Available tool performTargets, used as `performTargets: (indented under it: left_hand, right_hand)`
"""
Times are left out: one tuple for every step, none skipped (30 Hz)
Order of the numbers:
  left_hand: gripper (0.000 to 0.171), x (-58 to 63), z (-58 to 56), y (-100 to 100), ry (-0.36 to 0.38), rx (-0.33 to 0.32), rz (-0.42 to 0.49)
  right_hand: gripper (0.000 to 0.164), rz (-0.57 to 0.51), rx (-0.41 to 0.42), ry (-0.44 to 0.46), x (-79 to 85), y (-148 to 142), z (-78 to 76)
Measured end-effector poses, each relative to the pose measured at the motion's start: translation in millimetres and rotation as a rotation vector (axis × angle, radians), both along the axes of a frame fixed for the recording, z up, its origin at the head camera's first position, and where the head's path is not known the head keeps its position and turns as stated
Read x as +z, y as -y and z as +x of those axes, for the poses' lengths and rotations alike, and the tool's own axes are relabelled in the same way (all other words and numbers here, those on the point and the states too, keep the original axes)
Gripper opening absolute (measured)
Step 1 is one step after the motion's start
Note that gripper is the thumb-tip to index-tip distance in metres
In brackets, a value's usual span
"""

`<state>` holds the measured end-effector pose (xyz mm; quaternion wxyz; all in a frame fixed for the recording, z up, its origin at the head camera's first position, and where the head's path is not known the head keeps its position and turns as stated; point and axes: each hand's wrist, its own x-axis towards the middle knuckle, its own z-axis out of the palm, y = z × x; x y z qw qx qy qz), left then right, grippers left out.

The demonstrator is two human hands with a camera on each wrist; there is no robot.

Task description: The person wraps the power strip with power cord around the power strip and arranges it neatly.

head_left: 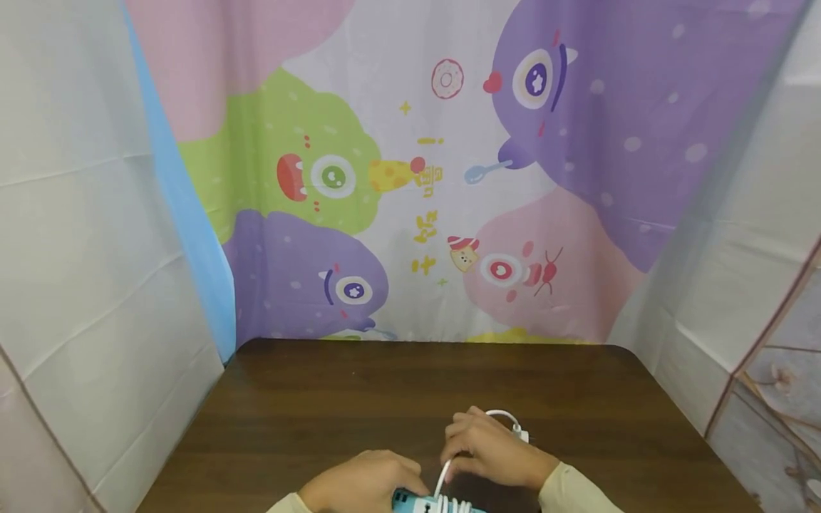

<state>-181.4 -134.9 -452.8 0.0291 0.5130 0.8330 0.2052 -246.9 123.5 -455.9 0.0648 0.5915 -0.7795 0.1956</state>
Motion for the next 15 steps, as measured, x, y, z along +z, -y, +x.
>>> performTargets:
  left_hand:
    - [0.015,-0.9,1.9,-2.9,-0.057,0.041,-0.04]
    - [0.015,-1.8,3.6,-6.0,-0.096,0.082,-0.072]
    - [0.015,-2.7,5.0,-8.9,-0.118,0.123,-0.095]
    - [0.016,-3.7,5.8,-11.8,-0.128,0.164,-0.114]
    - [0.02,-4.8,6.2,-14.1,-0.132,0.207,-0.127]
    - [0.026,-5.4,6.2,-16.2,-0.128,0.251,-0.132]
    - [0.031,-6.1,5.8,-18.4,-0.125,0.292,-0.134]
    - [0.036,-6.8,5.1,-20.5,-0.115,0.331,-0.127]
    - [0.04,-7.3,4.1,-22.2,-0.117,0.365,-0.124]
    - [0.044,-7.8,3.0,-23.9,-0.121,0.398,-0.12]
    - [0.048,-8.1,1.9,-25.6,-0.126,0.424,-0.113]
    - [0.05,-8.1,0.9,-27.2,-0.128,0.445,-0.102]
    - [0.05,-8.5,0.2,-28.8,-0.134,0.461,-0.095]
    - [0.051,-8.8,-0.5,-30.0,-0.136,0.477,-0.089]
    - [0.052,-9.1,-1.0,-30.8,-0.136,0.491,-0.082]
  right_hand:
    - [0.012,-0.005,-0.02,-0.036,0.0,0.2,0.3]
    - [0.011,-0.014,-0.036,-0.073,-0.4,0.7,0.8]
    - [0.01,-0.025,-0.05,-0.109,-0.7,1.6,1.6]
    - [0.01,-0.039,-0.07,-0.146,-1.2,2.6,2.6]
    - [0.01,-0.057,-0.093,-0.174,-1.4,3.8,4.0]
    - [0.01,-0.074,-0.12,-0.186,-1.5,5.0,5.7]
    - [0.01,-0.09,-0.153,-0.184,-1.3,6.1,7.7]
    - [0.01,-0.101,-0.189,-0.176,-1.0,7.2,9.8]
    - [0.009,-0.113,-0.224,-0.155,-0.1,8.4,12.1]
    - [0.009,-0.123,-0.258,-0.13,1.0,9.6,14.5]
    - [0.008,-0.133,-0.285,-0.103,2.1,10.7,16.8]
    - [0.008,-0.143,-0.308,-0.076,3.2,11.9,18.9]
    - [0.008,-0.151,-0.322,-0.054,4.2,13.1,20.9]
    - [0.008,-0.157,-0.329,-0.039,5.1,14.3,22.6]
    - [0.008,-0.163,-0.33,-0.026,6.0,15.3,24.2]
